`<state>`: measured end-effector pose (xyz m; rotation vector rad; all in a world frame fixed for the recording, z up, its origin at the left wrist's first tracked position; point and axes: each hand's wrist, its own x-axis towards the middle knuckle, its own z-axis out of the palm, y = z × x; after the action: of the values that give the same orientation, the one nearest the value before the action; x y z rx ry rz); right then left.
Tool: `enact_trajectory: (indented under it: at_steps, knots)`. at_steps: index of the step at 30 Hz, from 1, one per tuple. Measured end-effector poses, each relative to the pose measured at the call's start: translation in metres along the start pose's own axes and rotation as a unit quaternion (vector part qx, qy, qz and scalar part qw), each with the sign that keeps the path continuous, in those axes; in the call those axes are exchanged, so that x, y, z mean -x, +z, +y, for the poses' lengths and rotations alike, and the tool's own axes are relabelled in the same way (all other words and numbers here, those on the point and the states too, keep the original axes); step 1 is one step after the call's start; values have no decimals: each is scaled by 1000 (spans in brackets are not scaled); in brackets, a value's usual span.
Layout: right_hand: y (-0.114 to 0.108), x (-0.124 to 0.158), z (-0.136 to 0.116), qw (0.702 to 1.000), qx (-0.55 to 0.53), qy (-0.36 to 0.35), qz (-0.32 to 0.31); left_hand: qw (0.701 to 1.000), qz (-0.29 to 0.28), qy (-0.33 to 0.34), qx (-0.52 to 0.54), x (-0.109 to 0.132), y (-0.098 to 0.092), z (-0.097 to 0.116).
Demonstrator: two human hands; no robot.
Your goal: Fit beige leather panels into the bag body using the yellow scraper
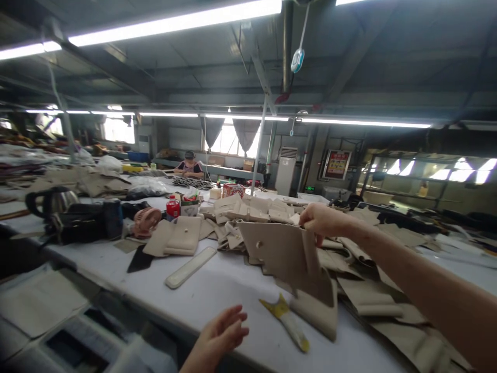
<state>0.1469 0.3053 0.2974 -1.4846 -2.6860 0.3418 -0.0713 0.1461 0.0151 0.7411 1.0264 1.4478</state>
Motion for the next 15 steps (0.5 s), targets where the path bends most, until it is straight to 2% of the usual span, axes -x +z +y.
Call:
enact_trajectory:
  at_steps: [3,6,9,12,15]
  knots:
    - [16,39,-22,982,-186,-25,-35,994,12,-37,101,-1,13,-1]
    - [49,71,-41,935,-346,-32,-67,993,15,-7,114,28,3,7]
    - [84,100,-61,917,-381,-58,-99,986,37,30,161,71,-20,20]
    - [115,129,-84,903,-397,-104,-124,969,58,8,241,112,-48,24]
    - [143,155,-105,906,-371,-150,-138,960,144,-9,240,150,-78,18]
